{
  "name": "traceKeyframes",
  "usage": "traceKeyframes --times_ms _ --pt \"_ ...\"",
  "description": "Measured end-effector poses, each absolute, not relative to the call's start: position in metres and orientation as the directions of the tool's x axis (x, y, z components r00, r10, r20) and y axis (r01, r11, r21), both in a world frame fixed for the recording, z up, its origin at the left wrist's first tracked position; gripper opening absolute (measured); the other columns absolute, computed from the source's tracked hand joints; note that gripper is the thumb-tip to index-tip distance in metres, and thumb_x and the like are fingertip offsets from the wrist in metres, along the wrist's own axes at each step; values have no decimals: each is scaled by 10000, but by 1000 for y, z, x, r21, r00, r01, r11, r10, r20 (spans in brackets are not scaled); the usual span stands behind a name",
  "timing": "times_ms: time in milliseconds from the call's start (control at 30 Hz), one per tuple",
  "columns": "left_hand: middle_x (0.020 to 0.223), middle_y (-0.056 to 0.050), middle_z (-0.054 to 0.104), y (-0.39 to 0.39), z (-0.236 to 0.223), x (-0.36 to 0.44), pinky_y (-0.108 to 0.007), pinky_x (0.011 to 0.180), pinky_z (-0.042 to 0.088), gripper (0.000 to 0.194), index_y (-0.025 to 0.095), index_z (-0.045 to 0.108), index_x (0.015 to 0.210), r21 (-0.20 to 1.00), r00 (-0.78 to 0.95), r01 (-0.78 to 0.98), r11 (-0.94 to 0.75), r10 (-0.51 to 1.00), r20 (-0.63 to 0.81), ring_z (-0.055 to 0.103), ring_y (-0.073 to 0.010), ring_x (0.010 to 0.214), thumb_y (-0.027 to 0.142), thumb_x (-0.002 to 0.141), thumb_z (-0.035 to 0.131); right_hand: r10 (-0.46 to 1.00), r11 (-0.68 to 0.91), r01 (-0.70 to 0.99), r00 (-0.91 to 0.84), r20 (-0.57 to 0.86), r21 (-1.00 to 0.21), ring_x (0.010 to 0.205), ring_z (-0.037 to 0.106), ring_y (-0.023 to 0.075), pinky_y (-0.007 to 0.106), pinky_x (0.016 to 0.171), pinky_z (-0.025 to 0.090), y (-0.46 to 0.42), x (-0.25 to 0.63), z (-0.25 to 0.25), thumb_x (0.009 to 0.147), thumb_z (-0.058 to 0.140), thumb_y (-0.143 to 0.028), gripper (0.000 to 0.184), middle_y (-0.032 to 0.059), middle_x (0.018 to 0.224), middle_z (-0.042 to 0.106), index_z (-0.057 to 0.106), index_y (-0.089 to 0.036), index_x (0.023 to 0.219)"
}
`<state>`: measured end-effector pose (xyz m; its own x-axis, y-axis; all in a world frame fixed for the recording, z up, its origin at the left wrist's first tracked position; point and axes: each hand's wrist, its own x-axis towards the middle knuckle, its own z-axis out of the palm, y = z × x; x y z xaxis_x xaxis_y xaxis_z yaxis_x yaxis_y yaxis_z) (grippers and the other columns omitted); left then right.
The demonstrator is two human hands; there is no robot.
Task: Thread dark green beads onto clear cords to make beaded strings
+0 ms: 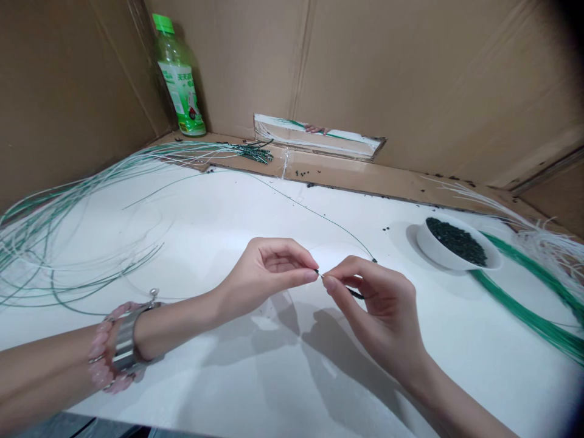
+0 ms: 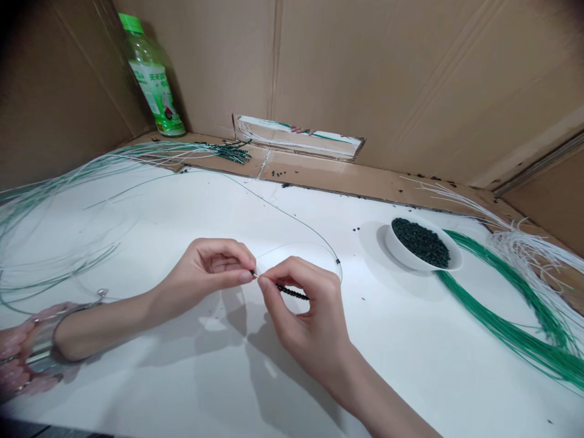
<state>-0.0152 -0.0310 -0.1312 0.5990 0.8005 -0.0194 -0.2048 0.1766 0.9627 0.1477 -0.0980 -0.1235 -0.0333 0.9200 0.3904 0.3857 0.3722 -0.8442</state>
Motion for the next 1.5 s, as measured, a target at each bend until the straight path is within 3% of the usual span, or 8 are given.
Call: traceKeyframes --times_ms 500,867,1233,1500 --pt "736 18 643 -32 -132 -17 -115 660 484 53 157 678 720 970 608 -199 143 794 8 599 -50 695 182 708 724 936 334 391 -33 350 -857 587 527 102 237 563 465 -98 148 -123 810 580 -135 107 2 645 602 612 -165 712" --pt "763 -9 652 -31 -132 -18 -198 730 478 76 152 673 749 997 615 -83 -2 787 53 589 -96 741 224 739 696 920 366 457 -49 388 -810 581 546 109 242 554 466 -98 148 -121 804 581 -121 103 8 652 618 628 -172 728" --pt "737 -10 664 -34 -130 -17 -209 689 478 98 147 674 734 997 583 -77 7 812 39 603 -107 709 243 744 688 950 292 315 12 311 -903 583 561 92 184 526 478 -95 144 -125 800 612 -159 109 2 640 640 642 -177 698" --pt "712 -4 675 -35 -133 -18 -188 646 481 107 154 662 712 998 589 -56 -7 807 38 605 -95 676 252 752 682 958 245 281 80 277 -928 615 617 121 211 543 519 -97 144 -129 788 648 -215 94 14 664 669 670 -194 699"
